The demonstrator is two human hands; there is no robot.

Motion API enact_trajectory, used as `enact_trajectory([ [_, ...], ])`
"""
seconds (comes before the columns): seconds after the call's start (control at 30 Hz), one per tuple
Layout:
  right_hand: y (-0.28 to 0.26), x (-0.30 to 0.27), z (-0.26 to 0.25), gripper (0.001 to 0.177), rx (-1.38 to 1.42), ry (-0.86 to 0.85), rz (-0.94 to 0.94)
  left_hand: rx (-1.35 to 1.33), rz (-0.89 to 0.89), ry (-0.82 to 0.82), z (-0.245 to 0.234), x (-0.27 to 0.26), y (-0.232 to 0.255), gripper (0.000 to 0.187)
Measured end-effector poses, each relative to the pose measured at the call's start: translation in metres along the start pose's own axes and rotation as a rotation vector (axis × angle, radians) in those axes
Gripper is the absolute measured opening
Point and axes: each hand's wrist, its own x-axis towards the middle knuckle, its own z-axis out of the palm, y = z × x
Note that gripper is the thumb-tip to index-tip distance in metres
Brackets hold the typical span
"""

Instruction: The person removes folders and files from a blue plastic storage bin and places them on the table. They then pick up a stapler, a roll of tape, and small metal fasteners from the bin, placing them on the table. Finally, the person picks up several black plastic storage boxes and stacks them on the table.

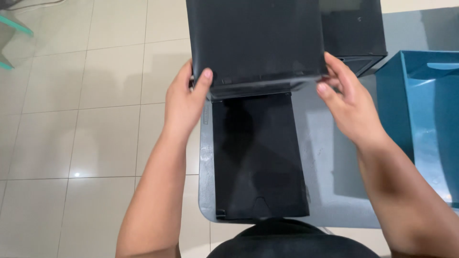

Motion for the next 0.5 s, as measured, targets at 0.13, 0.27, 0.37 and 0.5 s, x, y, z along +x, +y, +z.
enact_trajectory([
  [0.13, -0.021, -0.072, -0.006, 0.06, -0.033, 0.009, -0.053, 0.028, 0.075, 0.026, -0.009, -0.079, 0.003, 0.059],
  [0.27, -0.019, -0.126, -0.005, 0.057, -0.164, 0.048, 0.013, -0.026, 0.057, -0.038, -0.014, -0.141, -0.001, 0.052],
  [0.37, -0.019, -0.158, -0.002, 0.055, -0.236, 0.051, 0.072, -0.03, -0.011, -0.082, -0.015, -0.175, -0.015, 0.05],
  [0.5, -0.021, -0.19, 0.004, 0.057, -0.235, 0.028, 0.195, -0.018, -0.044, -0.095, -0.021, -0.213, -0.018, 0.05],
])
